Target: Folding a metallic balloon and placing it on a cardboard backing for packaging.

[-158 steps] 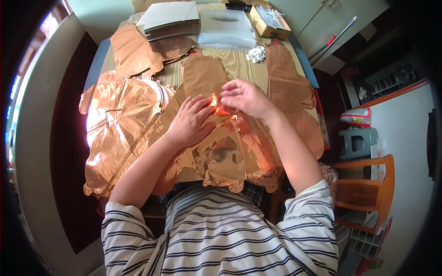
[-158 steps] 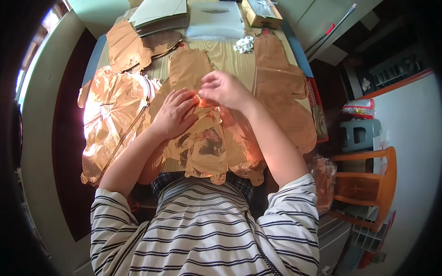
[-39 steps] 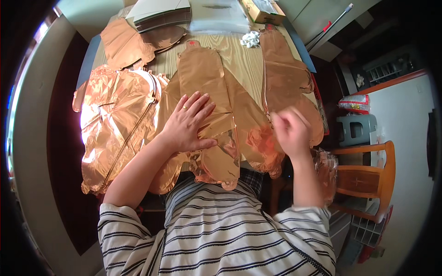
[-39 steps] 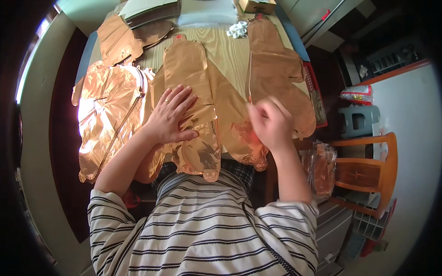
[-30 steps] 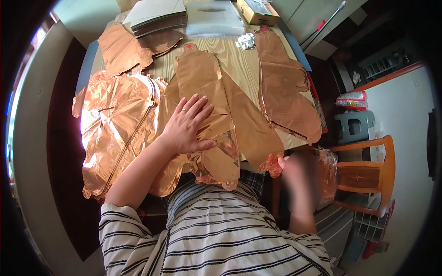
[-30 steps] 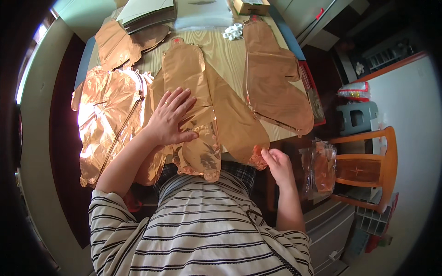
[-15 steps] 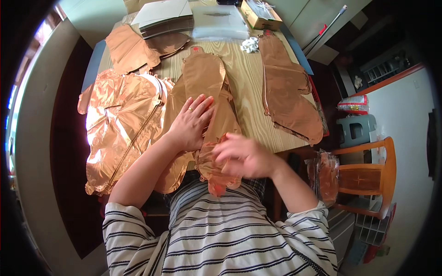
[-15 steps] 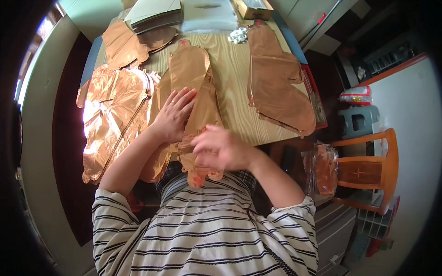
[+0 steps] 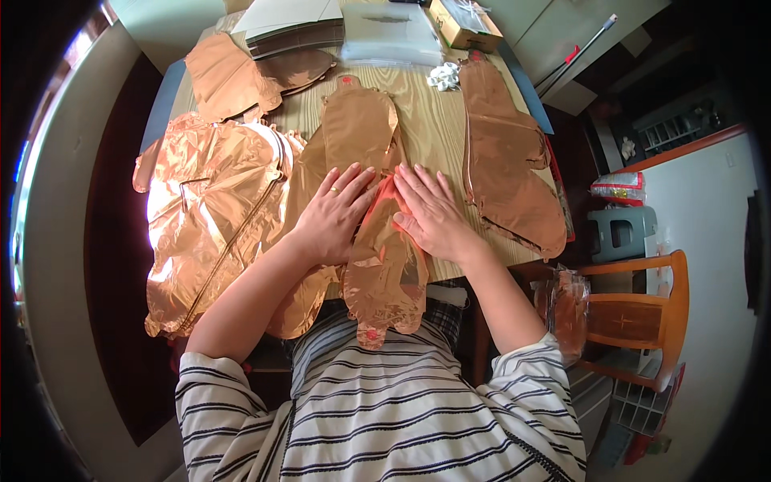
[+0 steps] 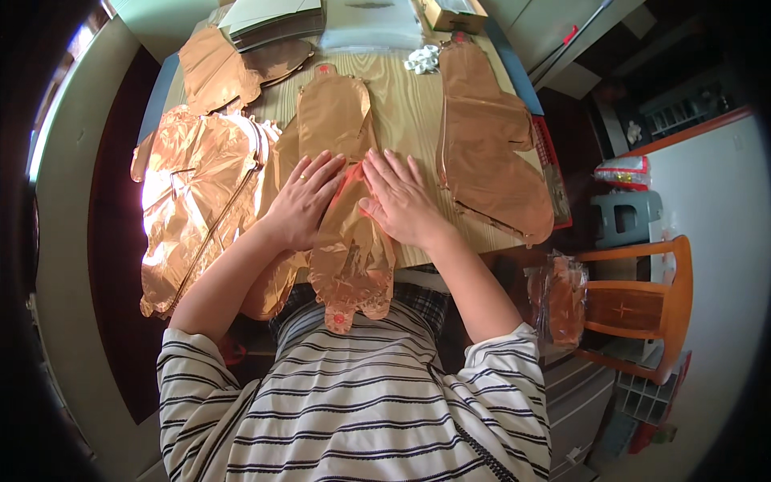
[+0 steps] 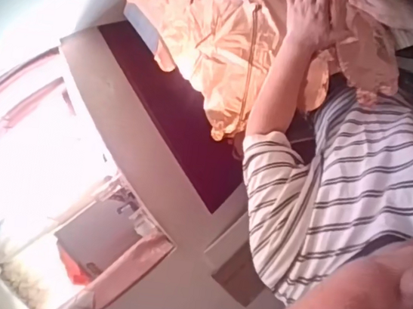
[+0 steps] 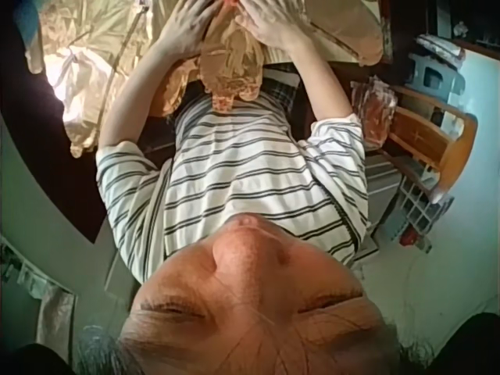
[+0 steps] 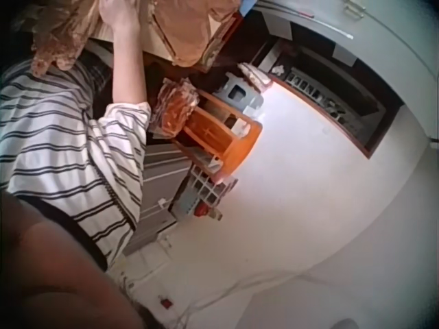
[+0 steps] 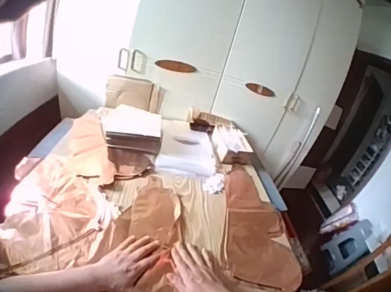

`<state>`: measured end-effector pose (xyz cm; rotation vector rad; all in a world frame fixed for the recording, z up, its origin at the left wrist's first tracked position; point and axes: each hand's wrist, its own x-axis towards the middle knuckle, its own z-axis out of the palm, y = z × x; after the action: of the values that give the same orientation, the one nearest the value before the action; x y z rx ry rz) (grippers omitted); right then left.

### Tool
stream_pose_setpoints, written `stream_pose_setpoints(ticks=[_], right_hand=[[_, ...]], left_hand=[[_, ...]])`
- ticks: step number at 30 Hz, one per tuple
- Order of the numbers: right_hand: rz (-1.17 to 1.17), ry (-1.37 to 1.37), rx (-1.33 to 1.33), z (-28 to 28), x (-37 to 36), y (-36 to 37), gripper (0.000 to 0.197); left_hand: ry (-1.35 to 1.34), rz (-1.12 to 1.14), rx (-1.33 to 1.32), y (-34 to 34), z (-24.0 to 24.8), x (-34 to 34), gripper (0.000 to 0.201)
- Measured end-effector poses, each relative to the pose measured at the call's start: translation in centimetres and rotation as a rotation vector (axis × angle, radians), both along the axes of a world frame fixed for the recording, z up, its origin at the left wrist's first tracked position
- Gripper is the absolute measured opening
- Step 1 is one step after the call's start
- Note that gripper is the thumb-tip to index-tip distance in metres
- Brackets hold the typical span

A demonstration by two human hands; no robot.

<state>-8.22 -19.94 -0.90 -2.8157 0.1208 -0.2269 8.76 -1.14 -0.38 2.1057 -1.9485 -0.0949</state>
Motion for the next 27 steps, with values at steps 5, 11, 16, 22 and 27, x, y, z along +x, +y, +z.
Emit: stream_pose_setpoints(ticks=[5,11,16,22,27], right_hand=[[-0.012,0.007,0.059,0.2,-0.2,0.1,0.072],[-0.047,0.078,0.010,0.6,-0.9,-1.3,0.074],[-0.026,0.049,-0.099,-0.1,0.0,0.3,0.078],[-0.028,0.069,-0.143,-0.4,-0.1,0.6,0.080],[-0.052,0.108,-0.083,0.0,0.1,0.8,0.086]], left_hand=[[-0.009,-0.009,-0.045,0.0,-0.6,0.2,0.101],[-0.043,-0.014,-0.026,0.0,-0.6,0.2,0.101],[0.004,-0.012,-0.011,-0.1,0.0,0.0,0.102],[0.167,-0.010,0.003,-0.2,1.5,0.4,0.089],[0.389,0.003,-0.245,-1.1,2.4,4.2,0.052]])
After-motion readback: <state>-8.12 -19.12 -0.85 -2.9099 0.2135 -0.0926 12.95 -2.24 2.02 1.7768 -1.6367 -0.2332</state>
